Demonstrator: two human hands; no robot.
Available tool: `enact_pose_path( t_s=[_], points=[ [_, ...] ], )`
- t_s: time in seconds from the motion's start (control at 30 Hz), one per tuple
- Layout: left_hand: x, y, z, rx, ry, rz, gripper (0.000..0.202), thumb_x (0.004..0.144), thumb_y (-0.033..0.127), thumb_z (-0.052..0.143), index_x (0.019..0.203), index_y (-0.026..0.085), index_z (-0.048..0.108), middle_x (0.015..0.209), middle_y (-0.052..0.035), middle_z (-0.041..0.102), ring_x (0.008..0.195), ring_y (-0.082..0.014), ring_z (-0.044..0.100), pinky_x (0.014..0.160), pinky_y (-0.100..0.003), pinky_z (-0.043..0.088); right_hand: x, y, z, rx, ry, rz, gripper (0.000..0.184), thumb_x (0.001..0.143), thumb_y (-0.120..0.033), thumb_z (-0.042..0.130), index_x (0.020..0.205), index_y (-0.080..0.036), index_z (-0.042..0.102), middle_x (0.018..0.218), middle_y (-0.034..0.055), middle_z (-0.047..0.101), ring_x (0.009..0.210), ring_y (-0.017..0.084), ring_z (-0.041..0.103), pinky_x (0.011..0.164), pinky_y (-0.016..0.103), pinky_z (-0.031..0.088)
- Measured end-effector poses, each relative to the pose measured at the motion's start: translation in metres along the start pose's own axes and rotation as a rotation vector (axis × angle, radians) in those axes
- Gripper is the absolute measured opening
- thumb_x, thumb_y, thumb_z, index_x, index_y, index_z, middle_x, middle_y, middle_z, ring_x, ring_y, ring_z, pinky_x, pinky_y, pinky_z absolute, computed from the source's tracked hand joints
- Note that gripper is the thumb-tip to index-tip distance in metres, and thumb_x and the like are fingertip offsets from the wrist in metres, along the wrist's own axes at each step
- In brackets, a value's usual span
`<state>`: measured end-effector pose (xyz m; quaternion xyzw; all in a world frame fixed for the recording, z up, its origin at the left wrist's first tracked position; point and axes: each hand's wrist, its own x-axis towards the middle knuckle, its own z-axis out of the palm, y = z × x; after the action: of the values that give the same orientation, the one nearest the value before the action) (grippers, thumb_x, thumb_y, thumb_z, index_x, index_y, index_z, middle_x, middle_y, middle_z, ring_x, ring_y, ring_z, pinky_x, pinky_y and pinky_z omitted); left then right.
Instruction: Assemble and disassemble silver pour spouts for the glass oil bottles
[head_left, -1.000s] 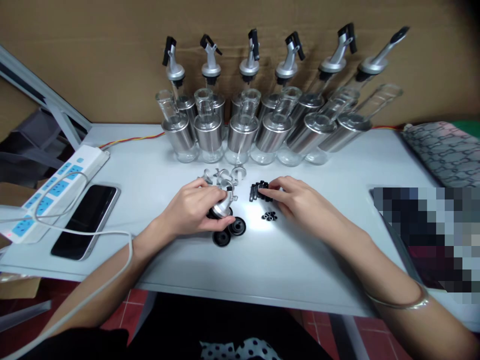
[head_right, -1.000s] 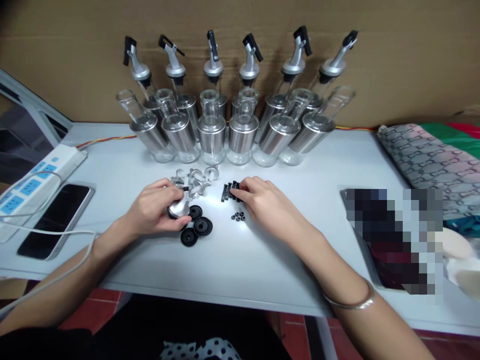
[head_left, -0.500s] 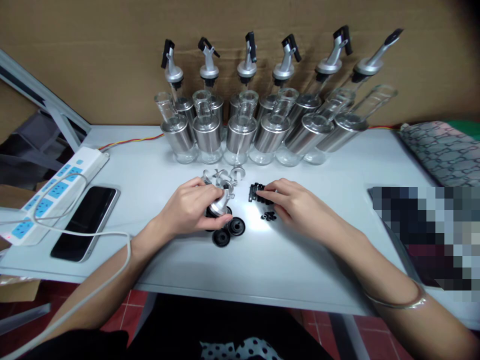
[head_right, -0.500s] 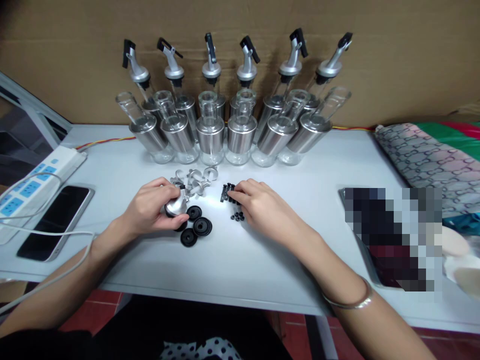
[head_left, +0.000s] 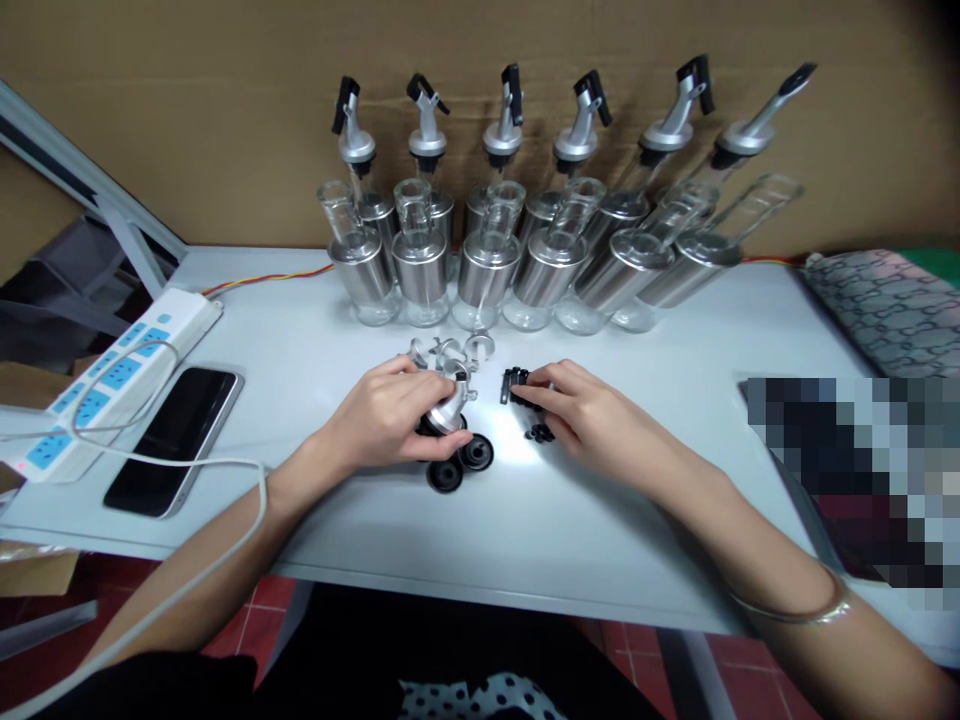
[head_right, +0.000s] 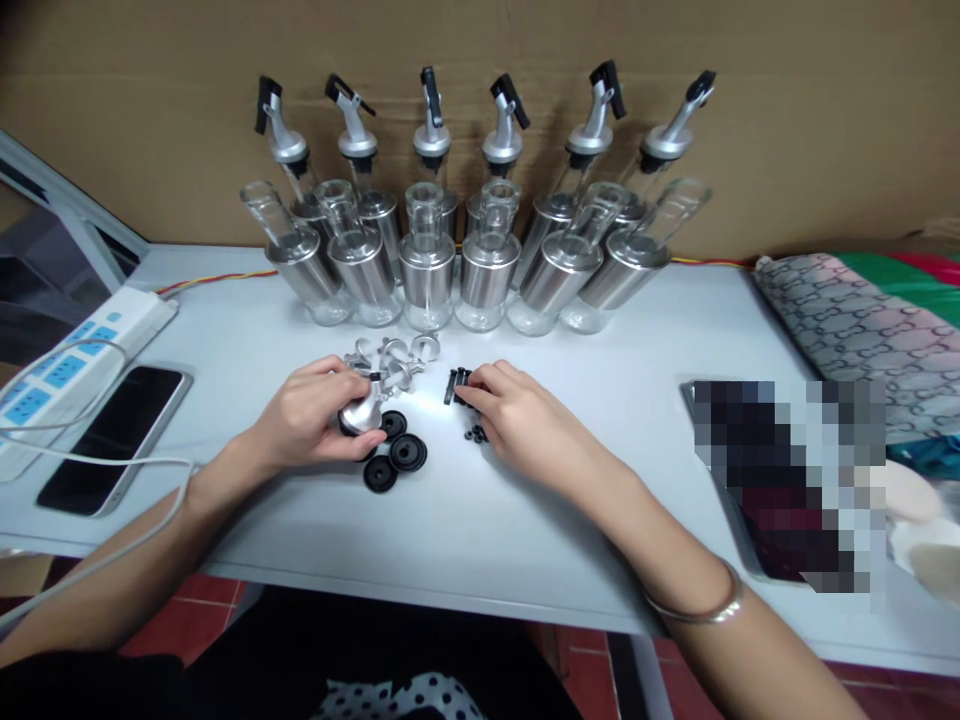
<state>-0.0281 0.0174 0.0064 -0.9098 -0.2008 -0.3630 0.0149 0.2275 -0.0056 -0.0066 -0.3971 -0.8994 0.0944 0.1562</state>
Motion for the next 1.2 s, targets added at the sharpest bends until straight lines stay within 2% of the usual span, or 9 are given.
enact_pose_path(
  t_s=[0.27, 0.37, 0.53, 0.67, 0.93, 1.2],
  points=[
    [0.001, 0.000, 0.000, 0.019, 0.000, 0.003, 0.028, 0.093, 0.042, 0.047, 0.083, 0.015, 0.051, 0.066, -0.0012, 0.064, 0.053, -0.0105, 0.052, 0.056, -0.026, 0.046, 0.000, -0.001, 0.000, 0.005, -0.015, -0.011, 0.037, 0.087, -0.007, 0.041, 0.116, -0.012, 0.063, 0.102, 0.0150, 0.062, 0.091, 0.025, 0.057, 0.077, 0.040, 0.053],
    [0.001, 0.000, -0.001, 0.018, 0.002, 0.004, 0.028, 0.092, 0.042, 0.047, 0.083, 0.015, 0.051, 0.066, -0.0011, 0.064, 0.053, -0.0105, 0.053, 0.057, -0.025, 0.046, 0.001, -0.004, -0.001, 0.017, -0.015, -0.002, 0.035, 0.092, -0.017, 0.042, 0.121, -0.011, 0.060, 0.102, 0.0156, 0.062, 0.092, 0.025, 0.056, 0.079, 0.041, 0.052],
    [0.001, 0.000, -0.002, 0.020, -0.016, -0.017, 0.029, 0.092, 0.042, 0.047, 0.082, 0.016, 0.052, 0.064, -0.0002, 0.062, 0.053, -0.0104, 0.053, 0.056, -0.025, 0.046, 0.002, -0.007, -0.003, 0.019, -0.031, 0.019, 0.034, 0.093, -0.031, 0.047, 0.119, -0.014, 0.063, 0.104, 0.0152, 0.061, 0.096, 0.026, 0.056, 0.083, 0.043, 0.051],
    [0.001, 0.000, -0.001, 0.025, -0.008, -0.013, 0.028, 0.092, 0.042, 0.047, 0.082, 0.016, 0.052, 0.063, 0.0004, 0.061, 0.053, -0.0104, 0.053, 0.057, -0.025, 0.047, 0.002, -0.007, -0.003, 0.005, -0.034, 0.014, 0.040, 0.093, -0.033, 0.048, 0.126, -0.014, 0.058, 0.108, 0.0153, 0.060, 0.098, 0.026, 0.056, 0.085, 0.043, 0.050],
    [0.001, 0.000, -0.002, 0.027, -0.017, -0.019, 0.027, 0.091, 0.042, 0.048, 0.082, 0.017, 0.051, 0.063, 0.0009, 0.061, 0.052, -0.0102, 0.052, 0.058, -0.025, 0.046, 0.001, -0.006, -0.001, 0.041, -0.031, 0.030, 0.036, 0.092, -0.032, 0.050, 0.120, -0.013, 0.063, 0.106, 0.0157, 0.060, 0.100, 0.027, 0.056, 0.086, 0.043, 0.051],
    [0.001, 0.000, -0.001, 0.023, -0.011, -0.020, 0.028, 0.092, 0.042, 0.048, 0.082, 0.017, 0.051, 0.064, 0.0006, 0.061, 0.052, -0.0101, 0.052, 0.058, -0.025, 0.047, -0.002, 0.009, -0.002, -0.017, 0.000, 0.061, 0.033, 0.092, -0.031, 0.049, 0.116, -0.014, 0.064, 0.106, 0.0158, 0.060, 0.100, 0.028, 0.056, 0.084, 0.044, 0.051]
  ],
)
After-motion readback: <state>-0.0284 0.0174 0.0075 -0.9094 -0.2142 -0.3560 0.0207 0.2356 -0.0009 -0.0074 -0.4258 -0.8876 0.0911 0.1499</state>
